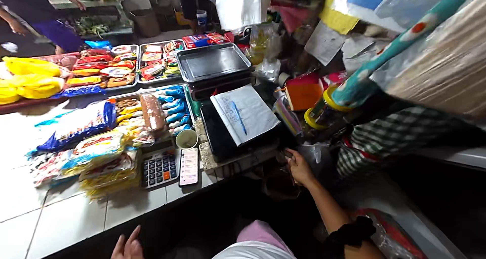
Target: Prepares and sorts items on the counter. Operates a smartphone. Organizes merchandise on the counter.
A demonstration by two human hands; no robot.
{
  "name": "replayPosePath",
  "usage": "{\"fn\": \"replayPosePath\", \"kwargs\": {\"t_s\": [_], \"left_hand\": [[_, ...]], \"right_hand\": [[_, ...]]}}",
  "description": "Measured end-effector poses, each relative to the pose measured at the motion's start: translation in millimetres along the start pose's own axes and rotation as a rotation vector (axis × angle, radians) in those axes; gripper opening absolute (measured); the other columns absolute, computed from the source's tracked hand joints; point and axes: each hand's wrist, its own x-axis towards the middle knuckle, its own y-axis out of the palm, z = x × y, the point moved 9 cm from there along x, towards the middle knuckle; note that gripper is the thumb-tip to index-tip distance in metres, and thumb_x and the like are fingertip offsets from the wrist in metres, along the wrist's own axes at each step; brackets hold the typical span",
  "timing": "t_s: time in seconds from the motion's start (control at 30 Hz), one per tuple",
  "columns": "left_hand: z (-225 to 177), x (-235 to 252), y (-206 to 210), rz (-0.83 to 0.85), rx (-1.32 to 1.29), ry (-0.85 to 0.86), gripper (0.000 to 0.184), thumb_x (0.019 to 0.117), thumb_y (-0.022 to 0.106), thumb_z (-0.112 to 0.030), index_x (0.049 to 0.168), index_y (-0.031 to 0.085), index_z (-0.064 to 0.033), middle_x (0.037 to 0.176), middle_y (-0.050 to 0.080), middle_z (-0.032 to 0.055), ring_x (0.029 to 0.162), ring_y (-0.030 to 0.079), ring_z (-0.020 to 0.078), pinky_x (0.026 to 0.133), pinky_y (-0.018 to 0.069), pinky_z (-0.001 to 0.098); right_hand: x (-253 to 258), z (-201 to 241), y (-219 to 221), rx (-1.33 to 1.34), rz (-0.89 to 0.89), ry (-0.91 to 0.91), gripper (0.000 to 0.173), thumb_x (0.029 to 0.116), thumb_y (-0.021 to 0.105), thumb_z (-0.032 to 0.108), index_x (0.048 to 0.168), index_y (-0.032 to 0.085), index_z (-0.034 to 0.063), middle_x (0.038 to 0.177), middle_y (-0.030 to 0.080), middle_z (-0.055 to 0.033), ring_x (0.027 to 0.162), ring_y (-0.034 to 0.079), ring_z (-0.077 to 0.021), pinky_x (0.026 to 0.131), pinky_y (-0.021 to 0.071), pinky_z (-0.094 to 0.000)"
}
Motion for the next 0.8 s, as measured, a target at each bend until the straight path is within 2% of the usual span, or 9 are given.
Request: {"fn": "replayPosePath", "kwargs": {"t_s": [0.17,0.23,0.3,0.43,0.5,0.57,0.63,0.7,0.8], "left_hand": [[-75,53,87,0.125,0.076,0.128,0.048,0.1028,0.039,-0.019,0.128,0.057,0.0167,0.148,0.027,0.0494,0.143,0.027,0.0553,0.121,0.0236,0.0528],[-90,53,110,0.214,-0.019,0.060,0.044,0.1035,0.040,-0.017,0.128,0.059,0.0143,0.143,0.042,0.0394,0.137,0.041,0.0411,0.115,0.0351,0.0477],[-117,46,142,0.421,-0.292,-0.105,0.036,0.1059,0.038,-0.018,0.124,0.061,0.0032,0.126,0.065,0.0110,0.114,0.064,0.0138,0.095,0.0554,0.0340],[-244,34,224,1.042,-1.059,-0.228,0.061,0.1025,0.054,-0.048,0.157,0.036,-0.0281,0.148,0.056,0.0137,0.125,0.062,0.0400,0.093,0.0585,0.0572],[-285,44,255,1.080,-1.204,-0.260,0.066,0.0975,0.058,-0.055,0.156,0.035,-0.0361,0.150,0.054,0.0112,0.129,0.059,0.0408,0.093,0.0567,0.0620],[-288,63,268,0.826,-1.154,-0.438,0.038,0.0932,0.069,-0.045,0.124,0.070,-0.0226,0.115,0.075,0.0081,0.102,0.074,0.0250,0.084,0.0629,0.0476],[-282,83,265,0.668,-1.044,-0.485,0.021,0.0965,0.067,-0.032,0.109,0.073,-0.0160,0.100,0.077,0.0062,0.090,0.075,0.0175,0.078,0.0643,0.0395],[-278,96,253,0.649,-0.964,-0.443,0.017,0.0974,0.065,-0.031,0.105,0.076,-0.0207,0.096,0.078,0.0013,0.087,0.075,0.0120,0.076,0.0641,0.0352],[-287,106,231,0.703,-0.910,-0.240,0.016,0.0959,0.067,-0.035,0.107,0.078,-0.0287,0.100,0.077,-0.0082,0.093,0.072,0.0027,0.084,0.0614,0.0271]], "right_hand": [[45,-4,-83,0.086,-0.337,-0.169,0.039,0.1023,0.054,0.005,0.140,0.057,-0.0047,0.140,0.058,-0.0278,0.132,0.056,-0.0378,0.113,0.0421,-0.0504],[58,10,-108,0.209,-0.436,-0.302,0.039,0.1001,0.058,0.005,0.136,0.058,-0.0084,0.140,0.058,-0.0273,0.132,0.056,-0.0326,0.113,0.0430,-0.0447],[60,38,-126,0.345,-0.491,-0.421,0.040,0.0967,0.061,0.009,0.133,0.060,-0.0076,0.134,0.063,-0.0219,0.124,0.061,-0.0213,0.106,0.0482,-0.0350],[22,149,-102,0.609,-0.104,-0.760,0.046,0.1078,0.049,0.031,0.138,0.059,-0.0029,0.124,0.069,-0.0074,0.101,0.068,-0.0074,0.086,0.0597,-0.0277],[12,174,-89,0.613,0.084,-0.838,0.063,0.1087,0.041,0.048,0.140,0.058,-0.0036,0.143,0.062,-0.0122,0.132,0.059,-0.0175,0.111,0.0500,-0.0394],[45,136,-100,0.461,-0.142,-0.706,0.046,0.1089,0.045,0.032,0.127,0.066,-0.0050,0.127,0.070,-0.0150,0.119,0.066,-0.0195,0.103,0.0552,-0.0387],[94,55,-99,0.144,-0.266,-0.360,0.037,0.1045,0.054,0.024,0.116,0.068,-0.0074,0.106,0.072,-0.0205,0.100,0.071,-0.0267,0.092,0.0576,-0.0422],[121,-17,-72,-0.107,-0.079,0.019,0.046,0.1031,0.060,0.026,0.130,0.059,-0.0114,0.119,0.066,-0.0326,0.115,0.064,-0.0449,0.103,0.0481,-0.0573],[124,-57,-36,-0.157,-0.027,0.151,0.059,0.0958,0.072,0.024,0.142,0.052,-0.0075,0.136,0.059,-0.0307,0.129,0.057,-0.0437,0.111,0.0431,-0.0553]]}}
